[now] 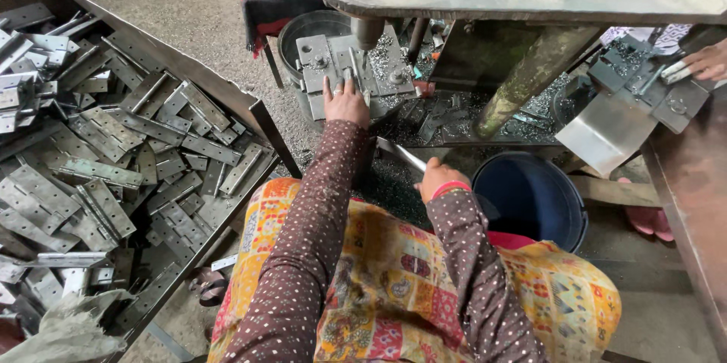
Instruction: The person repeatedly picks up metal brackets from a bin, places them under a drill press, and operates the machine to drill holes. After each cycle, the person removes the bracket and places it back into the bin.
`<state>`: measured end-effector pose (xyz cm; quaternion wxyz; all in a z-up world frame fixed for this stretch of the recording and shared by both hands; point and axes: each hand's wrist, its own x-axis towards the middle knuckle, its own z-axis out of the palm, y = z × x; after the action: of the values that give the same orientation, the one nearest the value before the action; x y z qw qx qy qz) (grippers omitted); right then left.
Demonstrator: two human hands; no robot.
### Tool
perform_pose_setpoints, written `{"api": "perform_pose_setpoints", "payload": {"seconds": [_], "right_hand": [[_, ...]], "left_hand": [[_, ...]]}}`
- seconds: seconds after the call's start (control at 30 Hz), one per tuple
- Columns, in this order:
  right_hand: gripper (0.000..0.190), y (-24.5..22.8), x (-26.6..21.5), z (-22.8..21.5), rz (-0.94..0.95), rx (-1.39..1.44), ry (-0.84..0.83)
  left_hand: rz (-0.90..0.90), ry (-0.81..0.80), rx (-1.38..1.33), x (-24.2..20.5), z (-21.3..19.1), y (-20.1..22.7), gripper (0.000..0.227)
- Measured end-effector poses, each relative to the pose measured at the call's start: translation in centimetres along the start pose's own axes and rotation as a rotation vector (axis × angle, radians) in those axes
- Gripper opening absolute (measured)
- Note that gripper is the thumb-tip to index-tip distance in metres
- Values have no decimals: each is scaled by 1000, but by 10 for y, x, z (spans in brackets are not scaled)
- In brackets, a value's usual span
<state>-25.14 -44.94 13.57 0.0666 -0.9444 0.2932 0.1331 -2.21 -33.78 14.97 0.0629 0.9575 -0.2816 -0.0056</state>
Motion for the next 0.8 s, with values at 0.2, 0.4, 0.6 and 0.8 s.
{"api": "perform_pose_setpoints", "payload": {"seconds": [0.2,0.4,0.6,0.8], "right_hand": [[60,9,10,67,95,38,-159],[65,30,0,93,-24,67,-162],[59,11,3,11,-65,24,13],[61,18,10,62,20,29,-150]], "left_hand": [[-20,-22,-29,20,-7,-3,41],[32,37,-61,-4,5,-8,46],[-28,-57,-18,16,-11,-15,43],[-20,-13,-8,32,-12,-22,36]]}}
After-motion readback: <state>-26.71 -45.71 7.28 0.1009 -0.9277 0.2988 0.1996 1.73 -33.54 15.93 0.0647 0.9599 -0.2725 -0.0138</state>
